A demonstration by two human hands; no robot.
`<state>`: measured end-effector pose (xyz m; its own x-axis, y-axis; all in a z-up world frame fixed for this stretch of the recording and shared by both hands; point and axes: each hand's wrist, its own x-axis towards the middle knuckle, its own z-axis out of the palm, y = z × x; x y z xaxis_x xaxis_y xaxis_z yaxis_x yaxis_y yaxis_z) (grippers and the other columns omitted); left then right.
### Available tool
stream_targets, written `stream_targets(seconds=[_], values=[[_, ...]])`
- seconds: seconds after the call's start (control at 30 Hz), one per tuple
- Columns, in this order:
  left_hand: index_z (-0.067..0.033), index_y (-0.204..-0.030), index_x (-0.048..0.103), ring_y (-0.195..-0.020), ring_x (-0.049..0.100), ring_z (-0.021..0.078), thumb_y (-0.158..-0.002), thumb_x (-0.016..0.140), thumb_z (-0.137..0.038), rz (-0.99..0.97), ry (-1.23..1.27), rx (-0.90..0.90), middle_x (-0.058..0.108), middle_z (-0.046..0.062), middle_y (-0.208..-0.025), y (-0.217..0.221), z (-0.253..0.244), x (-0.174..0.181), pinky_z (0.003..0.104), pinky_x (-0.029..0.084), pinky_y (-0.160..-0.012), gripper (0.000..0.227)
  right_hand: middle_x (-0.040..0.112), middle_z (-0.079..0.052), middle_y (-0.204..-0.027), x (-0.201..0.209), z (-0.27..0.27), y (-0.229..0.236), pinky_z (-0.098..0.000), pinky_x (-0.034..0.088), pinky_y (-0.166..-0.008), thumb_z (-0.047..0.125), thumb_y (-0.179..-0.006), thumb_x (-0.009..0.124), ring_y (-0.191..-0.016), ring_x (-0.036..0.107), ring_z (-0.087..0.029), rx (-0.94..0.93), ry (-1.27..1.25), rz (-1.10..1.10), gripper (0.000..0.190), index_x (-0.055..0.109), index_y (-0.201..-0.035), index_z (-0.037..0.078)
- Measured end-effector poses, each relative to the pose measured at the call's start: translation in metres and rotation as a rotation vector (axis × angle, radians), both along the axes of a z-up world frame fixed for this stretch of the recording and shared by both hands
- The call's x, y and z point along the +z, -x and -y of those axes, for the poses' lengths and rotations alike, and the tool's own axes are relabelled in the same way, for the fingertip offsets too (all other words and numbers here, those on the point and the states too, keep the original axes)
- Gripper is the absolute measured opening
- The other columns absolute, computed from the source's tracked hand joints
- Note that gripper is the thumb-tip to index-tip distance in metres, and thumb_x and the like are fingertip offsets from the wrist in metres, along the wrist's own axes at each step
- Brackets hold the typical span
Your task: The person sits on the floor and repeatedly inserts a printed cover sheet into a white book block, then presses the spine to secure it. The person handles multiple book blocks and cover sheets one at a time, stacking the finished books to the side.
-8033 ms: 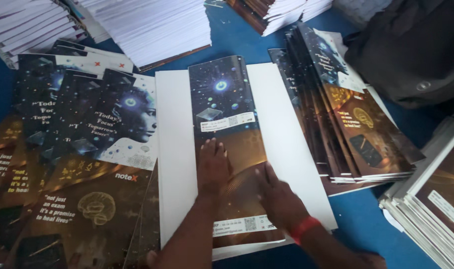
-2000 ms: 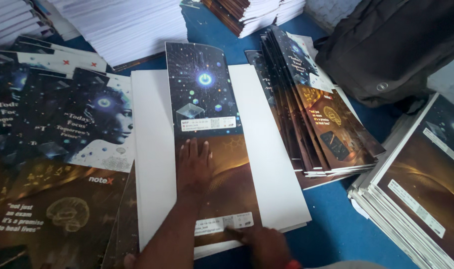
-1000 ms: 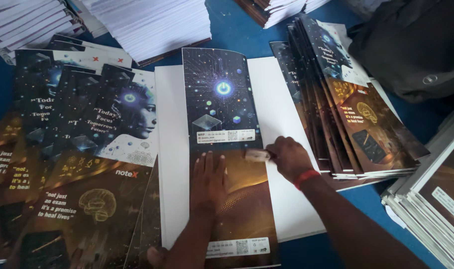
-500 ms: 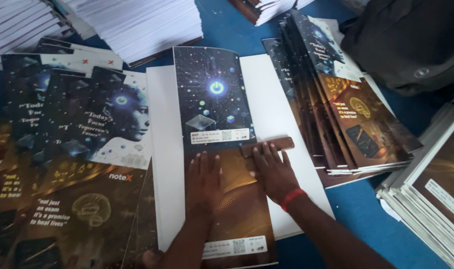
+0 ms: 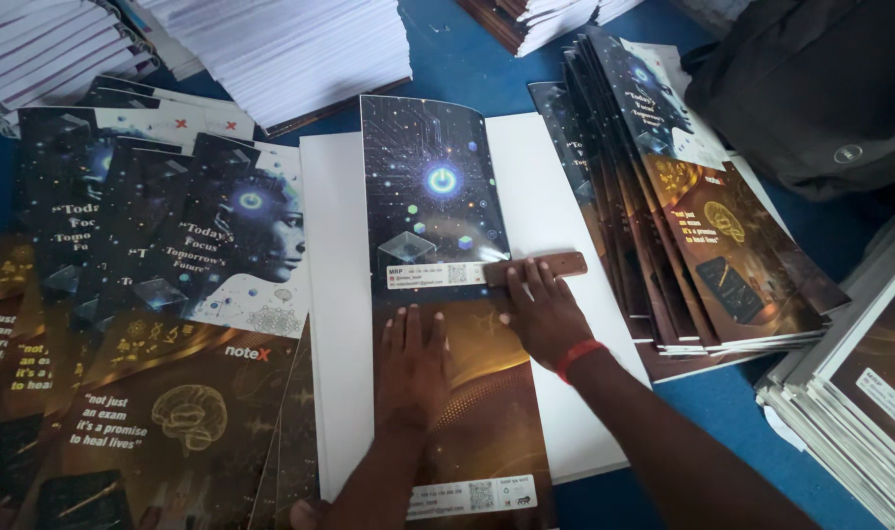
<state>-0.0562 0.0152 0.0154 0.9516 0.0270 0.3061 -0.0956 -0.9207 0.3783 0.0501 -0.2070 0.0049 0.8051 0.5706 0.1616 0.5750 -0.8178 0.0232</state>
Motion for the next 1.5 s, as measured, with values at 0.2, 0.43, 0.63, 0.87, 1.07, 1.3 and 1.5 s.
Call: stream_targets(seconds=[0.2,0.43,0.63,0.87,1.07,1.3,1.5], values=[[-0.0055,-0.137,0.059,-0.139,0.043,0.0439,-0.095,0.056,-0.025,-0.029,0.015,-0.004,0.049,0.028,-0.144,-0.001,0.0,-0.001,0.053,0.029,-0.119,0.046,0.038,-0.029,-0.155,-0.004,-0.005,-0.024,-0.0553,0.034,-0.113,0.047,-0.094,0.059,-0.144,0.037,-0.046,-0.038,0.044,-0.043,0.077,0.035,-0.153,0.004],[-0.0024,-0.137,0.059,-0.138,0.043,0.0449,-0.093,0.057,-0.024,-0.028,0.01,-0.028,0.049,0.03,-0.143,0.0,-0.002,0.0,0.054,0.029,-0.118,0.049,0.037,-0.028,-0.156,-0.007,-0.011,-0.054,-0.0562,0.035,-0.113,0.049,-0.097,0.056,-0.145,0.036,-0.045,-0.063,0.085,-0.089,0.077,0.034,-0.155,0.004],[-0.0032,-0.136,0.06,-0.138,0.043,0.0446,-0.092,0.057,-0.024,-0.002,0.01,-0.021,0.049,0.031,-0.144,-0.002,-0.001,-0.005,0.053,0.028,-0.119,0.049,0.037,-0.027,-0.157,-0.013,-0.013,-0.071,-0.0569,0.035,-0.114,0.049,-0.098,0.055,-0.147,0.035,-0.043,-0.077,0.066,-0.073,0.074,0.035,-0.154,0.006],[-0.0039,-0.137,0.06,-0.139,0.044,0.0438,-0.097,0.055,-0.024,-0.015,0.025,-0.002,0.05,0.029,-0.143,0.0,-0.001,-0.002,0.052,0.029,-0.12,0.045,0.036,-0.028,-0.158,-0.021,-0.017,-0.097,-0.058,0.034,-0.114,0.05,-0.097,0.054,-0.147,0.034,-0.044,-0.092,0.067,-0.049,0.075,0.035,-0.155,0.006],[-0.0026,-0.137,0.059,-0.138,0.043,0.0463,-0.094,0.056,-0.024,-0.011,0.023,-0.03,0.05,0.03,-0.142,-0.001,-0.003,-0.002,0.055,0.029,-0.118,0.048,0.034,-0.028,-0.159,-0.019,-0.023,-0.126,-0.058,0.034,-0.114,0.05,-0.1,0.052,-0.148,0.032,-0.044,-0.111,0.111,-0.099,0.074,0.033,-0.156,0.007],[-0.0027,-0.138,0.057,-0.137,0.042,0.0477,-0.094,0.057,-0.025,0.003,0.014,-0.038,0.049,0.031,-0.143,0.002,-0.005,0.0,0.056,0.03,-0.117,0.049,0.031,-0.026,-0.161,-0.008,-0.029,-0.147,-0.058,0.031,-0.116,0.051,-0.099,0.052,-0.15,0.028,-0.042,-0.138,0.113,-0.189,0.074,0.03,-0.156,0.009],[-0.0016,-0.139,0.057,-0.138,0.042,0.0472,-0.095,0.055,-0.023,0.001,0.049,-0.025,0.049,0.031,-0.142,0.001,-0.002,-0.003,0.057,0.03,-0.119,0.048,0.029,-0.026,-0.162,-0.011,-0.03,-0.16,-0.0577,0.03,-0.118,0.051,-0.099,0.05,-0.152,0.027,-0.042,-0.145,0.121,-0.188,0.074,0.029,-0.157,0.01]])
